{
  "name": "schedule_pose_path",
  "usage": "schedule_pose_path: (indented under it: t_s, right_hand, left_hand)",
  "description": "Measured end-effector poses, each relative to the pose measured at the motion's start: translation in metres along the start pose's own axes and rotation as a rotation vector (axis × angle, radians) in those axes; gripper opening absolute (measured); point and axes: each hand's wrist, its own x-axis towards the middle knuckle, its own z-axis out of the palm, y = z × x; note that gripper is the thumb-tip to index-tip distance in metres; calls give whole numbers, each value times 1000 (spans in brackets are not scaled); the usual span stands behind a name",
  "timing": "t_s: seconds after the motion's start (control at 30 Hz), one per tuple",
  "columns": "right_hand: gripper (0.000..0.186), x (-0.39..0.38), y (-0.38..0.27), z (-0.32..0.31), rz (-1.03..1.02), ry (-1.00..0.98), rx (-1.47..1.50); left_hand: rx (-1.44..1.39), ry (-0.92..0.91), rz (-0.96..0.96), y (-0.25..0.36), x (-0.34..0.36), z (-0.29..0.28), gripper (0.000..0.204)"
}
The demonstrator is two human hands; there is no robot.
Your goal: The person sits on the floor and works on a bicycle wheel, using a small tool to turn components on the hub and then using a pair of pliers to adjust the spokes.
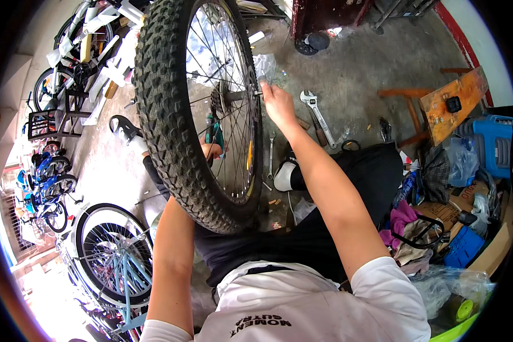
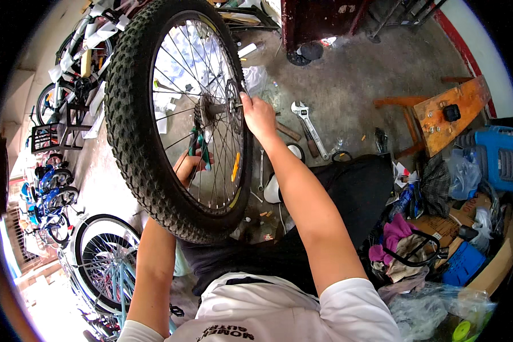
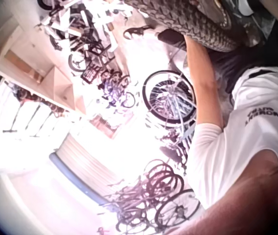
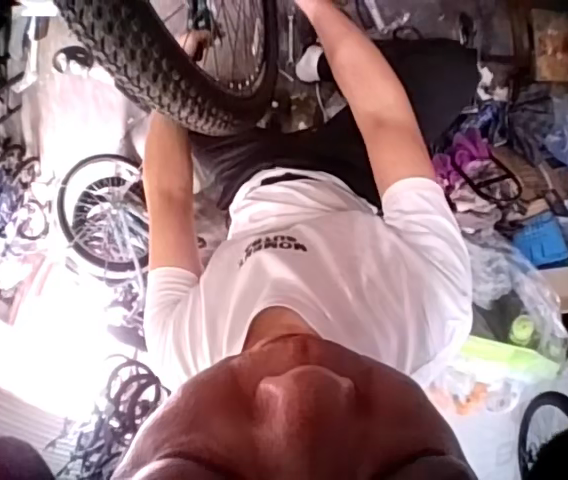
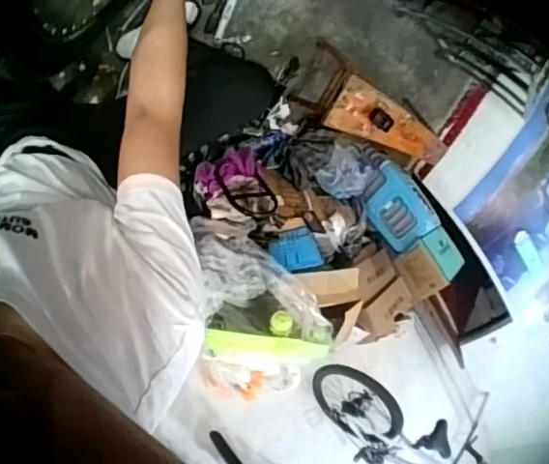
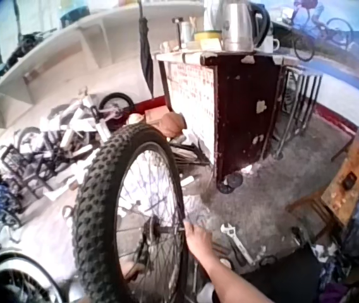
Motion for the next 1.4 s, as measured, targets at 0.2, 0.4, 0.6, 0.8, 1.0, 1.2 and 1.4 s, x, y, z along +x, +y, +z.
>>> schedule_pose_path:
  t_s: [0.2,0.4,0.6,0.8,1.0,1.2,1.4]
  right_hand:
    - [49,-13,-6,-15,320,-160,464]
    - [53,-6,2,-6,36,-80,100]
    - [51,-7,-12,-12,227,-159,378]
    - [46,-7,3,-5,22,-113,470]
    - [44,-4,-20,-14,414,-139,444]
    - [33,-4,4,-8,-54,19,424]
    - [27,4,-6,2,162,-1,342]
  left_hand:
    - [-218,42,-157,41,-28,19,66]
    - [-247,39,-152,62,-37,25,67]
    - [-373,84,-118,48,-36,21,67]
    - [-331,105,-71,26,-20,15,51]
    - [-527,-37,185,-37,12,0,34]
    - [-546,79,69,4,-5,21,30]
    - [-589,44,63,-1,-8,11,34]
